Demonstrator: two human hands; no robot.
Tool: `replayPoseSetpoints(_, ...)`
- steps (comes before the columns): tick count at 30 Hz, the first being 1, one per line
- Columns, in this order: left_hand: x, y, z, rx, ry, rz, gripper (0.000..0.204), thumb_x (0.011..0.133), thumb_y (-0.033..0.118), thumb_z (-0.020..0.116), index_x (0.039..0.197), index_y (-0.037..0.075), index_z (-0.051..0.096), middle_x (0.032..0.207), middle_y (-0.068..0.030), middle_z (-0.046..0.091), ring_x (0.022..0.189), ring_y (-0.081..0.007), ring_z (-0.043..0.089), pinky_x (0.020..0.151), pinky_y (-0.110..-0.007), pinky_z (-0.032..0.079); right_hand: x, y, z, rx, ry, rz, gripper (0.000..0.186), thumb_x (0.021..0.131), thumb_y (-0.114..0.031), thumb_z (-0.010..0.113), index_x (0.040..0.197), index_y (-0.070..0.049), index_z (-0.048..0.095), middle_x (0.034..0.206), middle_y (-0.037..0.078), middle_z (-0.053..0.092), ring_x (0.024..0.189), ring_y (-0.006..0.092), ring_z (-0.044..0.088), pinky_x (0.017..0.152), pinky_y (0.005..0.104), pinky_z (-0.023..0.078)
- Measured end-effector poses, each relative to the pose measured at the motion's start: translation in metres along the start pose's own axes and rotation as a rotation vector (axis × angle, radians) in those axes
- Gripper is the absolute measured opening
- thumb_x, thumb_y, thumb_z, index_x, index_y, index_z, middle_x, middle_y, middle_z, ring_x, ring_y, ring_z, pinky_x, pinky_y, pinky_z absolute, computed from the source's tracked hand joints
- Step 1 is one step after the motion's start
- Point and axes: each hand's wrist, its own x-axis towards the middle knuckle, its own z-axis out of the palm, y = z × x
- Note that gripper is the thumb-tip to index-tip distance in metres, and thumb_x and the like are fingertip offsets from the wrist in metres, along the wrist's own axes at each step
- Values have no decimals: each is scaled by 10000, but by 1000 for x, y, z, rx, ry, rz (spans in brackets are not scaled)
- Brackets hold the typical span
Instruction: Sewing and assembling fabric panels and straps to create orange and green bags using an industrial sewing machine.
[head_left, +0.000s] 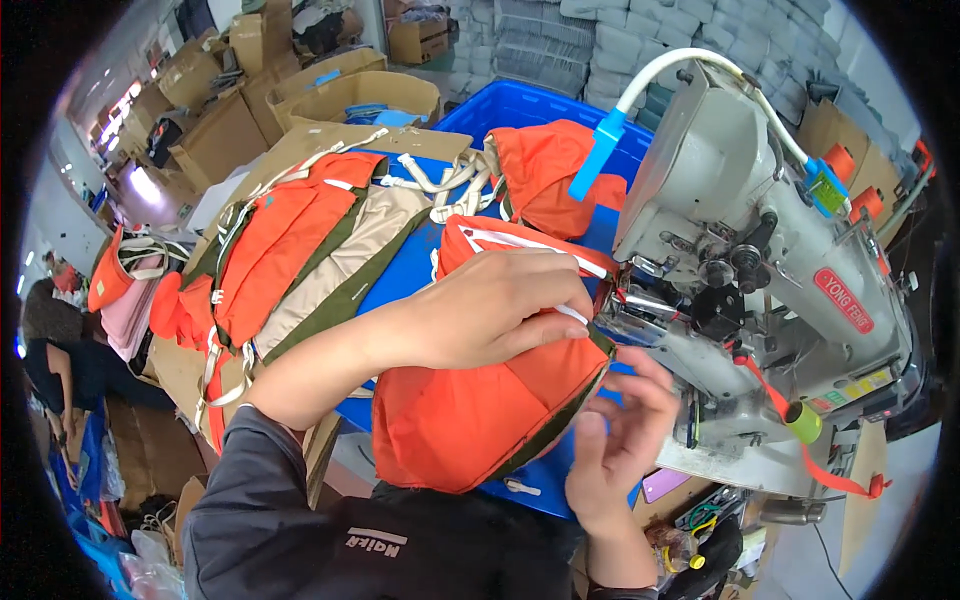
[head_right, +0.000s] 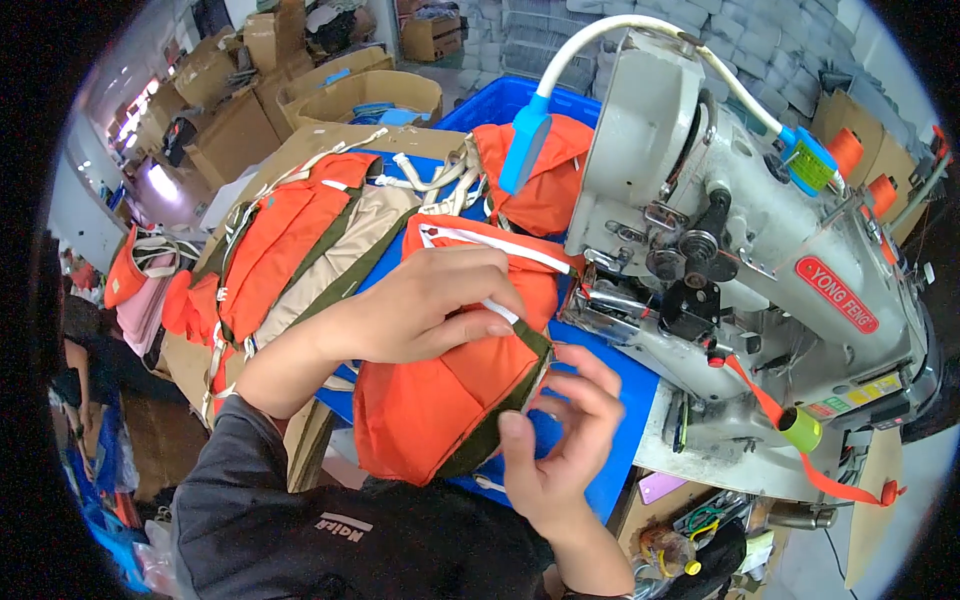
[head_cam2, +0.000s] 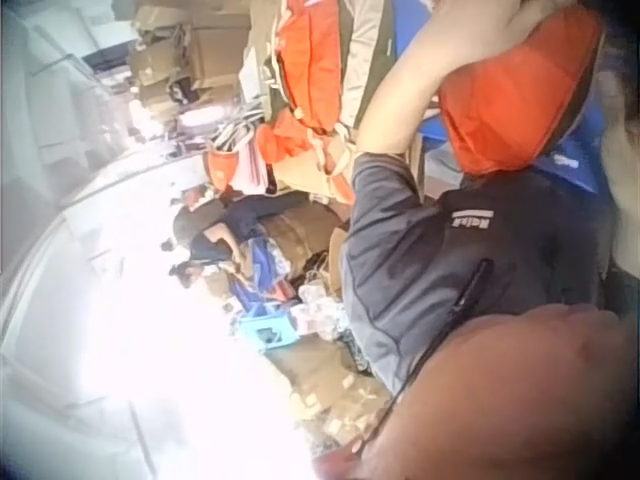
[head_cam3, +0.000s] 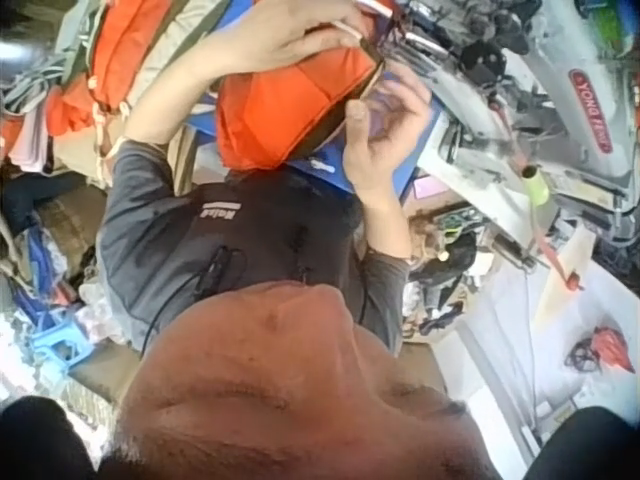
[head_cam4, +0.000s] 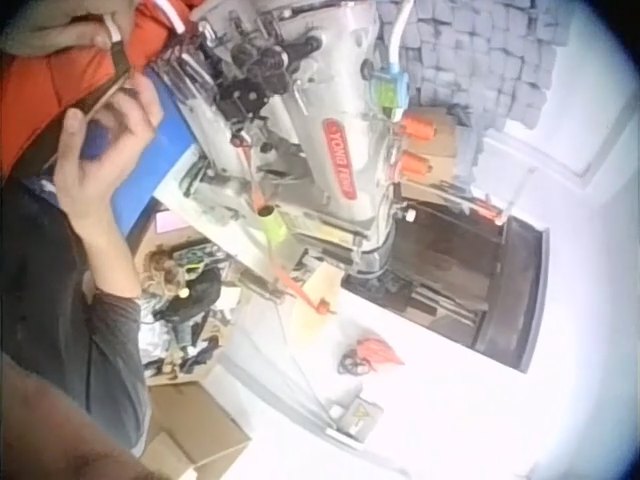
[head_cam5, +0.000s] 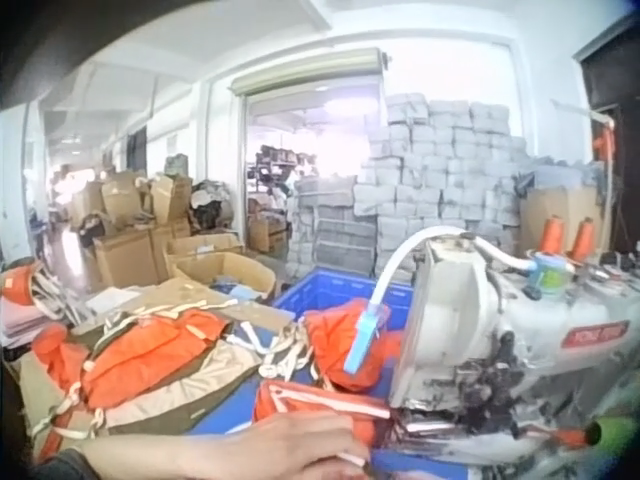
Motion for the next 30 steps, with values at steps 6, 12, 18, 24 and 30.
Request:
replayPoseSetpoints(6,13,0,-1,83,44,-5,168,850,81,669,998,32,606,886,-105,604,822,-302,599,713,-371,468,-9,-4,12,-441,-341,-13,277,802,-171,755,962,4,611,1124,179,485,990,298,529,816,351,455)
replayPoseSetpoints(12,18,2,-23,-13,10,-71,210,804,99,742,970,27,635,857,-92,614,830,-245,605,741,-335,466,24,-6,-13,-413,-273,-102,151,807,-5,712,829,7,563,1015,156,468,852,268,535,723,339,451)
replayPoseSetpoints(18,9,5,-14,-210,37,-234,142,849,86,711,928,5,624,855,-48,567,815,-166,534,769,-283,420,10,-1,-25,-462,-364,-98,159,810,-22,718,846,12,567,1083,166,497,883,245,537,751,322,459)
replayPoseSetpoints(24,12,16,-20,-225,-15,-219,193,858,75,693,1035,14,646,922,-59,597,897,-181,570,822,-303,430,-6,6,-24,-425,-200,-133,161,820,-18,706,839,10,548,1063,165,513,852,251,535,726,319,445)
replayPoseSetpoints(30,16,4,-28,-419,-145,-237,234,849,58,699,1074,12,657,990,-71,625,972,-200,598,899,-329,447,-12,3,-24,-472,-191,-104,160,813,-6,704,828,-1,545,995,165,524,798,255,529,670,323,426)
